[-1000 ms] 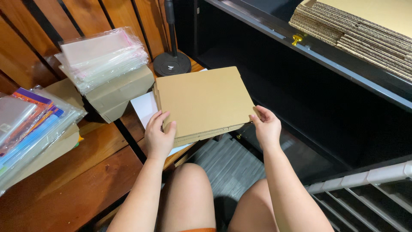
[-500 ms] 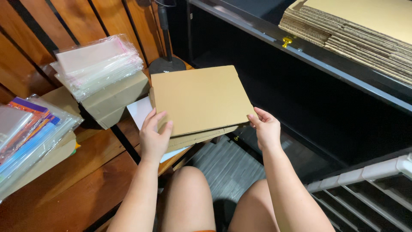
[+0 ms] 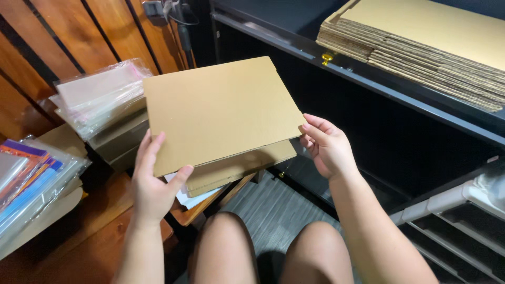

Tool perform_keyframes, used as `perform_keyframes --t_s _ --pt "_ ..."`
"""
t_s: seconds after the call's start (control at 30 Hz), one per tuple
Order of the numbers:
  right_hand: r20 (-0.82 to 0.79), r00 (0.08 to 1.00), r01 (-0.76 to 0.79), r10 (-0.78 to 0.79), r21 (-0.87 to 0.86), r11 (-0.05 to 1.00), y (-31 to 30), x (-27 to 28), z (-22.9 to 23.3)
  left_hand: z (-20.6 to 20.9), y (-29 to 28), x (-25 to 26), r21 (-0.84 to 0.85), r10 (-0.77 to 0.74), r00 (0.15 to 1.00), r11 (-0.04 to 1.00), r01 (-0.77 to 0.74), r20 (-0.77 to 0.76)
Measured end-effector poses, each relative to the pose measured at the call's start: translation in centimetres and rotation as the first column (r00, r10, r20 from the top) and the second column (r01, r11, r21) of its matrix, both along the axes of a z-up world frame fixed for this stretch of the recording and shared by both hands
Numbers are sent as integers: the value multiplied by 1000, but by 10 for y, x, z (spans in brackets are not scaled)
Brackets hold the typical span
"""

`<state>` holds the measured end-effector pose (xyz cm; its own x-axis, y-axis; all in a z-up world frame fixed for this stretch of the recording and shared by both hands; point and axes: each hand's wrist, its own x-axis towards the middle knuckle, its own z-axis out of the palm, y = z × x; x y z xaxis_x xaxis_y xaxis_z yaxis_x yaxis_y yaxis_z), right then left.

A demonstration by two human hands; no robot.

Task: The person sits on the floor and repeatedly picks up flat cardboard sheets from a stack on a low wooden stool. They lift each sheet and place it onto a larger stack of cardboard on a black shelf to their right.

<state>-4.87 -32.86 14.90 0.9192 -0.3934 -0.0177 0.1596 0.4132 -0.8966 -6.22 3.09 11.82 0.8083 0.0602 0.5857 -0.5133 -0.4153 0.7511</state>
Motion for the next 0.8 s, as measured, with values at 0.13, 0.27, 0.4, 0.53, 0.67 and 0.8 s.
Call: perform_keyframes --t_s 0.13,0.27,0.4,0.53,0.67,0.8 --pt "53 998 -22 24 -33 999 -9 -3 30 24 -1 -10 -1 34 999 999 -34 42" --pt "128 991 -42 50 -60 997 -26 -13 68 47 -12 -10 -29 11 993 1000 -8 120" --pt "167 985 -32 41 -60 998 -47 -28 106 66 -34 5 15 -64 968 998 62 242" --pt "174 985 -2 11 -55 998 -81 -41 131 84 -70 25 46 -132 947 991 124 293" --pt "78 997 -20 28 -97 995 -129 -47 138 100 -113 49 51 -202 926 979 196 319" --pt "50 981 193 -190 -62 979 -150 -61 151 122 -160 69 -46 -227 957 970 238 179"
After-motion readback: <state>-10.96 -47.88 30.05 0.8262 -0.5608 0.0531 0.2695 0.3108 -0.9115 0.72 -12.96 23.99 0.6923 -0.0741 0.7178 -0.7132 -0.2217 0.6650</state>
